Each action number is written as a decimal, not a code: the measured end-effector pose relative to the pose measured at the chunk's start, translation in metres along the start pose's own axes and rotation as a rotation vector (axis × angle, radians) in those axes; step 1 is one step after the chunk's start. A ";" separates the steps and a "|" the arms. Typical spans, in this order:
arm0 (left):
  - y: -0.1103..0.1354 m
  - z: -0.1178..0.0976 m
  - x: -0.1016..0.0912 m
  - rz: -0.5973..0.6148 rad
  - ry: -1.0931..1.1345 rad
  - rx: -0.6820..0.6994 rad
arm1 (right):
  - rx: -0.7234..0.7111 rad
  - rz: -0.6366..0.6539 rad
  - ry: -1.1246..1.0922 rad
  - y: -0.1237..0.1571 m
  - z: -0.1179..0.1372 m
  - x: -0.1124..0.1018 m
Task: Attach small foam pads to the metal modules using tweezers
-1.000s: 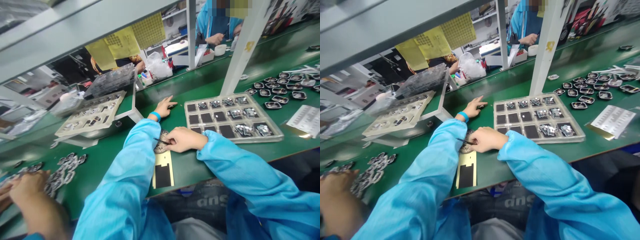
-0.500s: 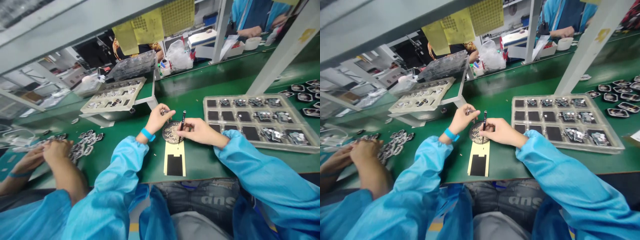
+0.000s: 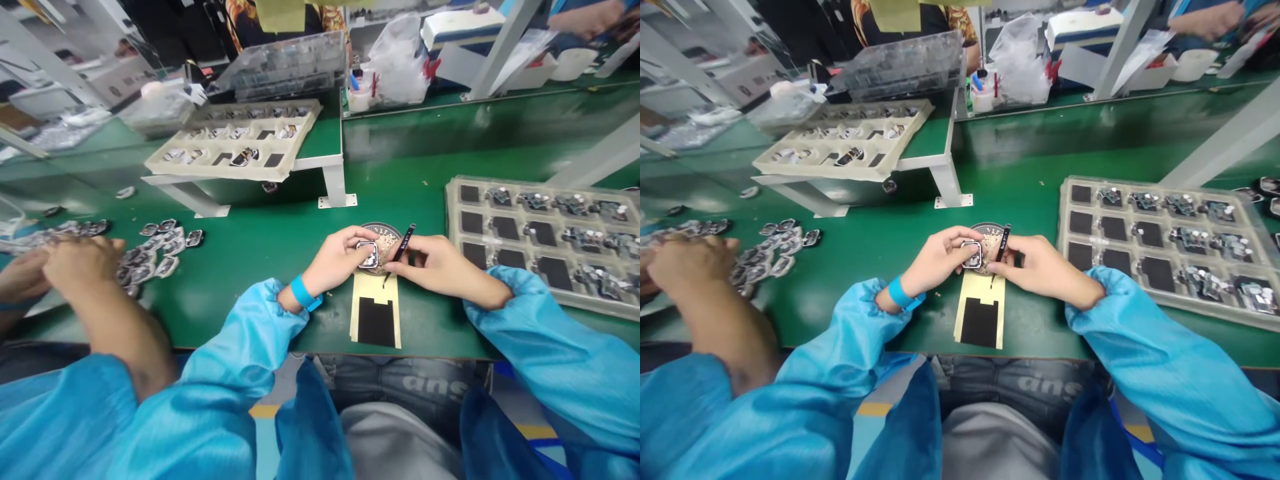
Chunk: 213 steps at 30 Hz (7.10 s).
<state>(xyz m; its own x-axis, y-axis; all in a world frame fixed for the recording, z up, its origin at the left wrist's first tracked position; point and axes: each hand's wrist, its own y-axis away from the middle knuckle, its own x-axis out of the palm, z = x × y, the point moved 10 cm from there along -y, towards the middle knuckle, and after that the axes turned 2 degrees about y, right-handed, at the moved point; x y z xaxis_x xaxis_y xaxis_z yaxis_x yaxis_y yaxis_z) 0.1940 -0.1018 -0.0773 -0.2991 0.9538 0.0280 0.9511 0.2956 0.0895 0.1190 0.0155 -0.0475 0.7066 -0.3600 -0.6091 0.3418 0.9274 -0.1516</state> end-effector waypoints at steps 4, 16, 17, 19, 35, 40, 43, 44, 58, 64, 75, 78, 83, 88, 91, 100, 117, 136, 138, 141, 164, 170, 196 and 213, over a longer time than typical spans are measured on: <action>0.000 0.005 -0.001 -0.009 -0.015 -0.014 | 0.020 0.026 -0.009 0.001 0.000 0.002; 0.003 0.011 0.009 -0.055 0.116 -0.114 | -0.266 -0.429 0.106 0.020 0.041 -0.049; 0.003 0.012 0.008 -0.057 0.106 -0.107 | -0.268 -0.429 0.130 0.020 0.040 -0.047; 0.002 0.014 0.007 -0.058 0.098 -0.102 | -0.263 -0.424 0.153 0.019 0.037 -0.043; 0.003 0.017 0.008 -0.063 0.120 -0.149 | -0.263 -0.411 0.165 0.018 0.032 -0.039; 0.003 0.016 0.008 -0.067 0.123 -0.155 | -0.269 -0.393 0.153 0.017 0.033 -0.037; 0.003 0.016 0.007 -0.058 0.117 -0.144 | -0.279 -0.403 0.137 0.018 0.035 -0.039; 0.003 0.016 0.006 -0.057 0.112 -0.132 | -0.273 -0.392 0.134 0.018 0.035 -0.038; 0.005 0.004 0.003 -0.040 0.166 -0.023 | -0.258 -0.433 0.087 0.019 0.042 -0.047; 0.005 0.004 0.002 -0.053 0.135 -0.009 | -0.261 -0.388 0.063 0.018 0.036 -0.042; 0.006 -0.002 -0.001 -0.063 0.042 0.053 | -0.182 -0.405 0.047 0.017 0.030 -0.045; 0.006 -0.002 -0.001 -0.063 0.023 0.061 | -0.181 -0.396 0.052 0.016 0.029 -0.044; 0.006 -0.003 -0.002 -0.064 0.002 0.063 | -0.158 -0.376 0.065 0.014 0.027 -0.042; 0.006 -0.005 -0.004 -0.061 -0.001 0.093 | -0.134 -0.398 0.057 0.014 0.027 -0.046; 0.006 -0.005 -0.004 -0.063 0.008 0.097 | -0.138 -0.398 0.046 0.014 0.027 -0.046; 0.005 -0.003 -0.003 -0.047 0.044 0.081 | -0.121 -0.363 0.016 0.013 0.022 -0.040; 0.003 0.002 0.003 0.004 0.119 0.020 | -0.086 -0.360 -0.281 0.011 0.017 -0.047; 0.006 0.010 0.014 0.045 0.215 -0.059 | -0.161 -0.452 0.072 0.018 0.024 -0.044; 0.006 0.010 0.015 0.040 0.203 -0.067 | -0.084 -0.443 0.044 0.016 0.019 -0.044; 0.006 0.011 0.015 0.020 0.173 -0.073 | -0.023 -0.457 -0.018 0.015 0.015 -0.043; 0.021 -0.024 0.006 -0.174 -0.508 0.329 | 0.492 -0.292 -0.967 0.002 -0.047 0.004; 0.015 -0.014 -0.001 -0.169 -0.305 0.199 | 0.410 -0.264 -1.046 -0.003 -0.034 -0.007; 0.003 0.009 0.006 0.021 0.064 -0.122 | 0.546 -0.514 0.286 0.045 -0.089 -0.222; -0.001 0.005 -0.023 -0.209 0.123 -0.050 | 0.416 -0.035 -0.714 -0.009 -0.013 0.000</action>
<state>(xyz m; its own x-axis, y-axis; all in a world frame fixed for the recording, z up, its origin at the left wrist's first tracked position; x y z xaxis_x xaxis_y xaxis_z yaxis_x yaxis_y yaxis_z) 0.1998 -0.1238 -0.0826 -0.4992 0.8575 0.1246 0.8634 0.4800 0.1556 0.1078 0.0086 -0.0563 0.8670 -0.4955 0.0535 0.4729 0.8519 0.2250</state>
